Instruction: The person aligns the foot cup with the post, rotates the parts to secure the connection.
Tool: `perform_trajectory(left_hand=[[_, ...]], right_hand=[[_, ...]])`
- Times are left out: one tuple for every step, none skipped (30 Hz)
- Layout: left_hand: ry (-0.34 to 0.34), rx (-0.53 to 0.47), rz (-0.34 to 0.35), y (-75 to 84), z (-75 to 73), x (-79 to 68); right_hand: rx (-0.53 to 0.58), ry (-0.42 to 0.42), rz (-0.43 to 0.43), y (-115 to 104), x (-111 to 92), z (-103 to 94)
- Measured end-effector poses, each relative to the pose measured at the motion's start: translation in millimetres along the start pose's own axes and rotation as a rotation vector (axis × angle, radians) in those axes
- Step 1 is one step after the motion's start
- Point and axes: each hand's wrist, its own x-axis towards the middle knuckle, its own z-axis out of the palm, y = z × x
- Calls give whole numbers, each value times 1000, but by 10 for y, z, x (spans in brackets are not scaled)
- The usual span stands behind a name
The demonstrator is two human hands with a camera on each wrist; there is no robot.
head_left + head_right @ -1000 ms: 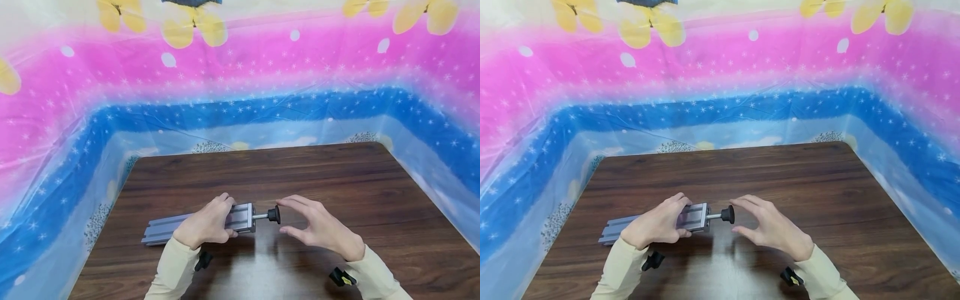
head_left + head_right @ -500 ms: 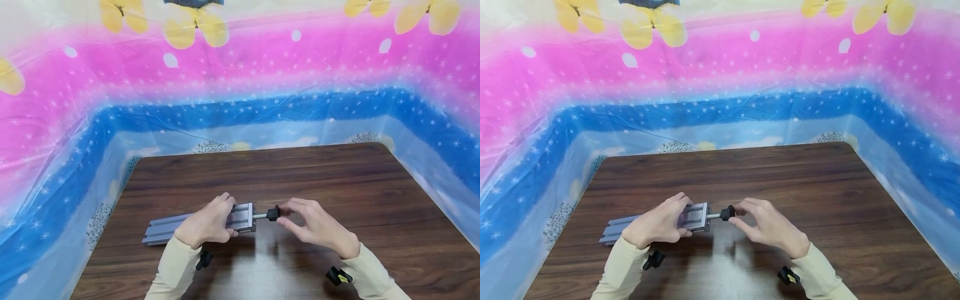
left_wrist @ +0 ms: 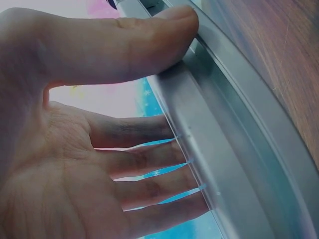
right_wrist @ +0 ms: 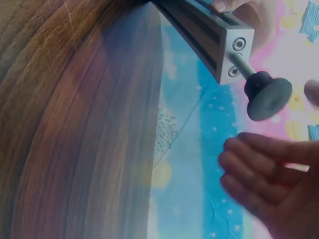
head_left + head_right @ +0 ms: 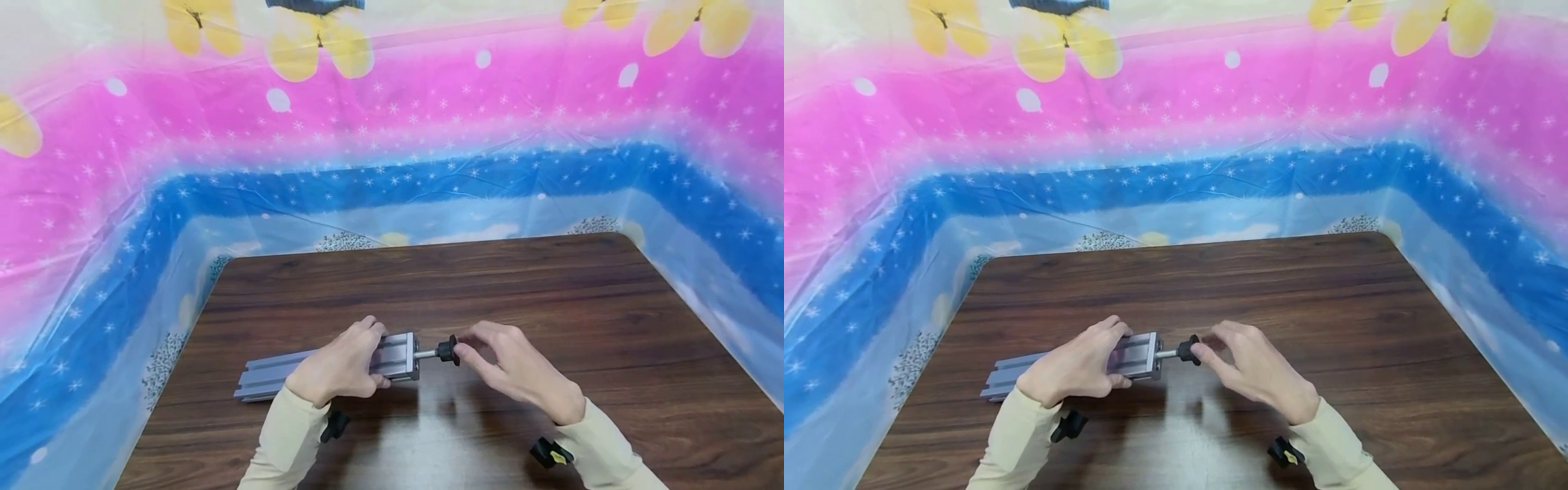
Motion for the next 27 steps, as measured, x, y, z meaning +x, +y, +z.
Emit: perform_trajectory(left_hand=[[-2, -3, -1, 2, -2, 1], [-5, -5, -6, 5, -4, 1], [-7, -6, -8, 8, -6, -1], [-11, -10, -13, 11, -6, -1], [-12, -14, -12, 12, -6, -5], [-14, -14, -15, 13, -5, -6], [-16, -15, -18, 14, -1, -5], [-20, -15, -21, 16, 1, -6], [-23, -16, -22, 17, 4, -5], [-24, -17, -23, 19, 6, -5], [-24, -17, -24, 21, 9, -6], [-26, -14, -27, 23, 12, -2], [-25, -14, -29, 24, 12, -5], [-25, -17, -29, 24, 12, -6], [-23, -18, -30, 23, 14, -7], [-22, -20, -32, 23, 14, -9], [-22, -22, -33, 23, 15, -9], [-22, -23, -32, 24, 15, -8], [-22, -25, -31, 26, 16, -8], [-23, -24, -29, 28, 17, -5], [-22, -21, -26, 29, 19, -5], [-21, -20, -24, 32, 19, -4], [-20, -16, -20, 34, 19, -4], [-18, -14, -18, 35, 18, -4], [-17, -14, -18, 37, 16, -6], [-16, -12, -19, 37, 16, -9], [-15, -11, -20, 35, 15, -13]], right_hand=[[-3, 11, -25, 1, -10, -10], [-7, 23, -63, 5, -20, -19], [-11, 34, -108, 14, -29, -24], [-17, 46, -155, 24, -35, -25], [-18, 56, -193, 31, -37, -25], [-10, 58, -221, 35, -37, -26], [-4, 57, -240, 38, -36, -24], [0, 57, -248, 40, -35, -20], [1, 58, -251, 43, -34, -14], [5, 60, -250, 44, -33, -9], [6, 60, -243, 46, -32, -3], [8, 58, -231, 48, -31, 4], [7, 57, -218, 51, -30, 13], [10, 54, -202, 53, -29, 22], [14, 46, -182, 55, -27, 29], [24, 37, -163, 56, -23, 36], [28, 27, -144, 57, -20, 43], [34, 18, -125, 58, -16, 47], [35, 12, -112, 58, -12, 52], [39, 4, -98, 57, -8, 56], [41, -2, -88, 56, -5, 60], [42, -6, -80, 55, -1, 65], [40, -9, -72, 53, 2, 69], [39, -12, -65, 51, 5, 72], [37, -17, -55, 49, 6, 76], [37, -23, -45, 48, 6, 79], [40, -27, -35, 47, 5, 80]])
